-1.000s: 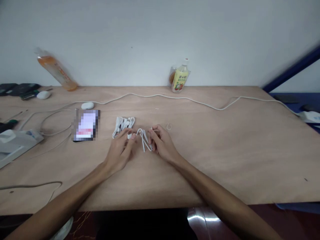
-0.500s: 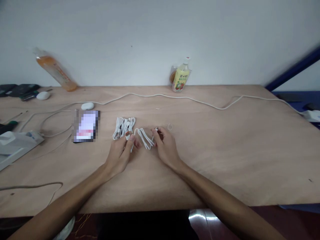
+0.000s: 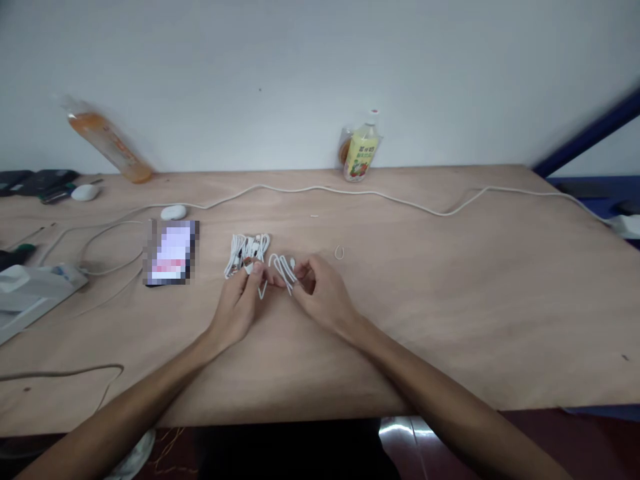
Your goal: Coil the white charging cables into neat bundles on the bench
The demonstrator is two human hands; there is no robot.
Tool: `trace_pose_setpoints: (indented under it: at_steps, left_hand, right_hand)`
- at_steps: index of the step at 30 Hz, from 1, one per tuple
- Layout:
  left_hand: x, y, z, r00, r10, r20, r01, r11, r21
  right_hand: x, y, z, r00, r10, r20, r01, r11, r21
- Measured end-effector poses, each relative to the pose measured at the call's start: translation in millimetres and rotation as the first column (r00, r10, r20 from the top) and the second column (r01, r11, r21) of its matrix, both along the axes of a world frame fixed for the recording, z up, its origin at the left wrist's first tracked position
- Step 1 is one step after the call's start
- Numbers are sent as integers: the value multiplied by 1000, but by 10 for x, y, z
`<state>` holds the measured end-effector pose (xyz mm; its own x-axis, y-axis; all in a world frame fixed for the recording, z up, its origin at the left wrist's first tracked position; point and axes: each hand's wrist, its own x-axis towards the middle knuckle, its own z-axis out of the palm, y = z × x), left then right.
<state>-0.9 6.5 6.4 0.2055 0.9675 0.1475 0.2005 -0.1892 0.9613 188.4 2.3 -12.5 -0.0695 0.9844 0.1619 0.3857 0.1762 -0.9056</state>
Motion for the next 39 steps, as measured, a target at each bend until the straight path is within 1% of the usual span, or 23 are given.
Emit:
trace_pose_setpoints:
  at_steps: [2, 4, 6, 9, 11, 14, 16, 18, 21, 23, 27, 33, 35, 39]
  left_hand:
    - [8, 28, 5, 992, 1, 127, 14, 993, -116]
    - [11, 57, 11, 971, -13, 238, 65, 974, -215]
    - [14, 79, 14, 943, -28, 330, 125, 952, -279]
    - [31, 93, 15, 888, -31, 459, 206, 919, -336]
    - [49, 89, 25, 849, -35, 527, 251, 905, -344]
    - [65, 78, 66, 801, -42, 598, 288, 901, -324]
    - [60, 79, 101, 785, -24, 619, 283, 903, -324]
    - [43, 92, 130, 785, 12, 620, 255, 905, -341]
    - [19, 114, 152, 793, 67, 606, 208, 905, -372]
    - [13, 118, 152, 798, 76, 598, 200, 903, -381]
    - [19, 99, 128, 797, 54, 602, 230, 894, -385]
    - [14, 101, 83, 797, 55, 601, 218, 903, -371]
    - [8, 108, 75, 797, 50, 601, 219, 904, -366]
    - [7, 110, 68, 807, 36, 590, 214, 913, -349]
  right_hand:
    - [13, -9, 13, 998, 46, 46, -48, 998, 31]
    - [36, -7, 19, 994, 84, 69, -87, 995, 41]
    - [62, 0, 21, 991, 122, 59, -124, 992, 28]
    - [85, 8, 25, 985, 174, -6, -174, 984, -29]
    - [85, 5, 30, 979, 197, -44, -199, 979, -48]
    - [72, -4, 35, 984, 172, -46, -173, 984, -28]
    - [69, -4, 30, 992, 120, -29, -120, 993, -8]
    - [74, 3, 18, 998, 69, 6, -69, 997, 18]
    - [83, 12, -8, 995, 39, 93, -46, 996, 71]
    - [81, 10, -26, 987, 52, 150, -67, 993, 101]
    - [75, -9, -45, 966, 94, 243, -132, 980, 147]
    - [102, -28, -24, 916, 222, 334, -289, 943, 167]
    - [99, -31, -19, 916, 223, 332, -289, 943, 167]
    - [87, -33, -18, 940, 185, 285, -239, 957, 167]
